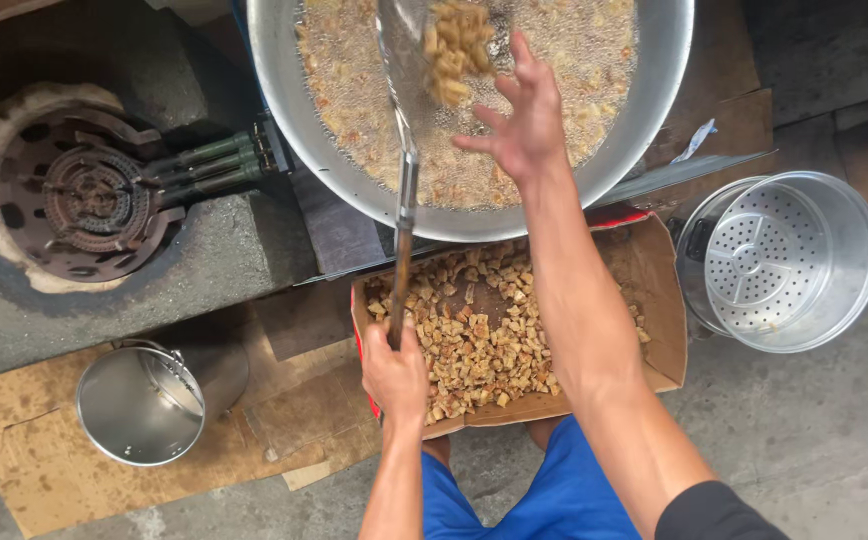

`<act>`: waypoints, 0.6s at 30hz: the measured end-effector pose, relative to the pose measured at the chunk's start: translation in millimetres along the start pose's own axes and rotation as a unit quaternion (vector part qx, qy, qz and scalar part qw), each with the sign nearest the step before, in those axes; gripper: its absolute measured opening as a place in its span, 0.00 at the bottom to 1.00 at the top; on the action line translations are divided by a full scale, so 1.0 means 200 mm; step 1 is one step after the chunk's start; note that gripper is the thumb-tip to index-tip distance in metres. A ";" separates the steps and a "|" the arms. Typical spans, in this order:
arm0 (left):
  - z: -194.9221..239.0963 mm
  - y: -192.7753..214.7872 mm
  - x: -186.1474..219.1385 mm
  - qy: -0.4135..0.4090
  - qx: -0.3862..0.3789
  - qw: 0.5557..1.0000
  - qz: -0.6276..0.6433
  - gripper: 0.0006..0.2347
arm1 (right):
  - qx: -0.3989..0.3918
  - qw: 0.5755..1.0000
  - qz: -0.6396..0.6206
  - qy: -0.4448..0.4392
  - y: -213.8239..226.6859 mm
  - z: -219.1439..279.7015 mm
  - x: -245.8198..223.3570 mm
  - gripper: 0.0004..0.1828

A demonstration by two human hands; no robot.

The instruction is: The person uses a large wire skimmer to scoop fried food pieces from a wok of hot oil and transfers them into a cardboard box. The person also uses their hands to spread the fried pieces within the box and transfers a batch from a metal steamer into the box.

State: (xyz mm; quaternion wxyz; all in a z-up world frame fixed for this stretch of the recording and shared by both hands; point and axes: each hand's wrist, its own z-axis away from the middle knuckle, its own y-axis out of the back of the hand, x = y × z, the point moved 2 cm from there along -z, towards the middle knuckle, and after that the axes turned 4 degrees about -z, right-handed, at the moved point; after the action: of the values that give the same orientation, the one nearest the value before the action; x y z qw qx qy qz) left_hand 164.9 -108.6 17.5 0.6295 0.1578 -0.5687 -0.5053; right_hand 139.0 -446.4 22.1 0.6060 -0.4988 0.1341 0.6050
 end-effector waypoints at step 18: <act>0.01 0.05 -0.09 0.006 0.017 0.996 0.089 0.10 | 0.282 0.792 0.466 -0.276 1.22 1.07 1.42 0.69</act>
State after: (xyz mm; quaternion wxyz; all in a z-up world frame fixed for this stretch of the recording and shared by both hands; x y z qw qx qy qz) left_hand 170.9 -88.9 17.0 0.6729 0.1199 -0.5852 -0.4363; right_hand -100.4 -168.2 -203.4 0.3758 0.0053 0.3422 0.8612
